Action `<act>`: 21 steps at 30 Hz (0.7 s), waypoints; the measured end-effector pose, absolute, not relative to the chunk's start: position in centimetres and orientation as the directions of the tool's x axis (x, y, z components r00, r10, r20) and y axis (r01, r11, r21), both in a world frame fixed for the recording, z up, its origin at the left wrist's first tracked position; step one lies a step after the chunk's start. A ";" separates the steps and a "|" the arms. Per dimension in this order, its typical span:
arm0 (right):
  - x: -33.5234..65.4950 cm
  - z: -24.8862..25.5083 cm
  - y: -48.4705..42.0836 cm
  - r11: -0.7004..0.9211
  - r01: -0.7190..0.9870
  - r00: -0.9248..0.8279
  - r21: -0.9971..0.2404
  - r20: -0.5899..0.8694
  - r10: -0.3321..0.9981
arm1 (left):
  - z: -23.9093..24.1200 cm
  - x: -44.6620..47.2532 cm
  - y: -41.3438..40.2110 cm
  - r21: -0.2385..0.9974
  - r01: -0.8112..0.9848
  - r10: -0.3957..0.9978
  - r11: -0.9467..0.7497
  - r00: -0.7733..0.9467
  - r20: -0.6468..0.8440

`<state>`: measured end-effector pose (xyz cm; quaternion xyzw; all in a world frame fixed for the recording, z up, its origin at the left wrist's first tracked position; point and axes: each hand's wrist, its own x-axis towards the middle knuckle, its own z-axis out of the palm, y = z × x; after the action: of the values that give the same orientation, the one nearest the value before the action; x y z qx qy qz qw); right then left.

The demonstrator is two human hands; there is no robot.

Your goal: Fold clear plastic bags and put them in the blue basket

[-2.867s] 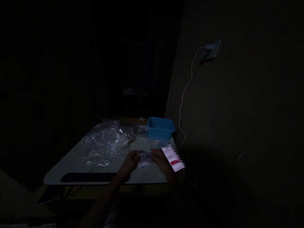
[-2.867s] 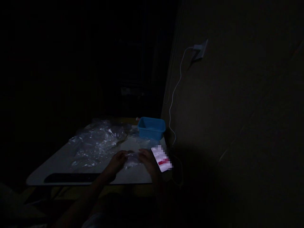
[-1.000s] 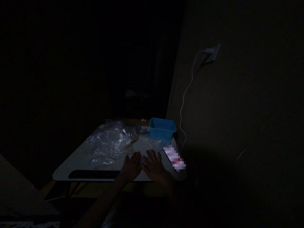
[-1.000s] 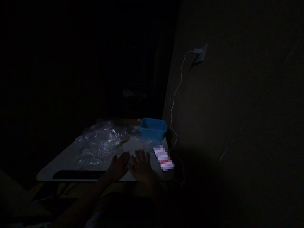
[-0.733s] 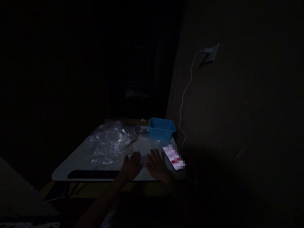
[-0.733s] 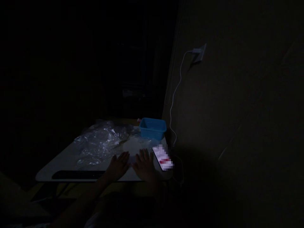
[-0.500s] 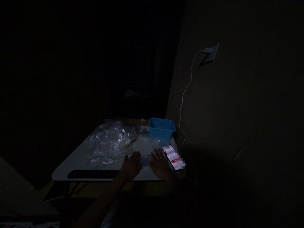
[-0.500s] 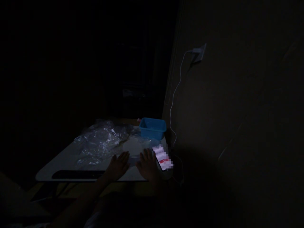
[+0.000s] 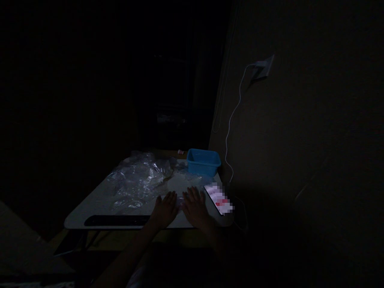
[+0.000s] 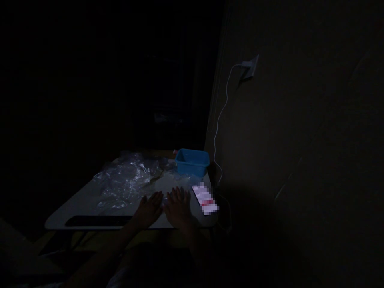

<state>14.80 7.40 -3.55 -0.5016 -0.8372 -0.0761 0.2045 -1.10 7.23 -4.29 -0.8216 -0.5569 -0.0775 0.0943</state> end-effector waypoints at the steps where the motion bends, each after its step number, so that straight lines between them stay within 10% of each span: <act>1: 14.5 -3.6 7.5 0.493 0.865 -0.416 -0.090 0.421 0.806 | -4.3 -1.1 7.2 -0.066 0.929 0.900 -0.364 0.369 0.233; 13: 18.3 -4.2 8.3 0.351 0.883 -0.219 -0.310 0.389 0.895 | -4.7 -1.3 7.4 -0.026 0.929 0.896 -0.368 0.362 0.257; 21: 18.1 -3.5 7.9 0.399 0.884 -0.278 -0.245 0.410 0.869 | -4.1 -1.2 7.1 -0.017 0.937 0.910 -0.348 0.342 0.235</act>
<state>18.09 7.88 -3.55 -0.5482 -0.7992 -0.0155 0.2462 -1.25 7.08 -4.12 -0.8158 -0.5660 -0.0923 0.0747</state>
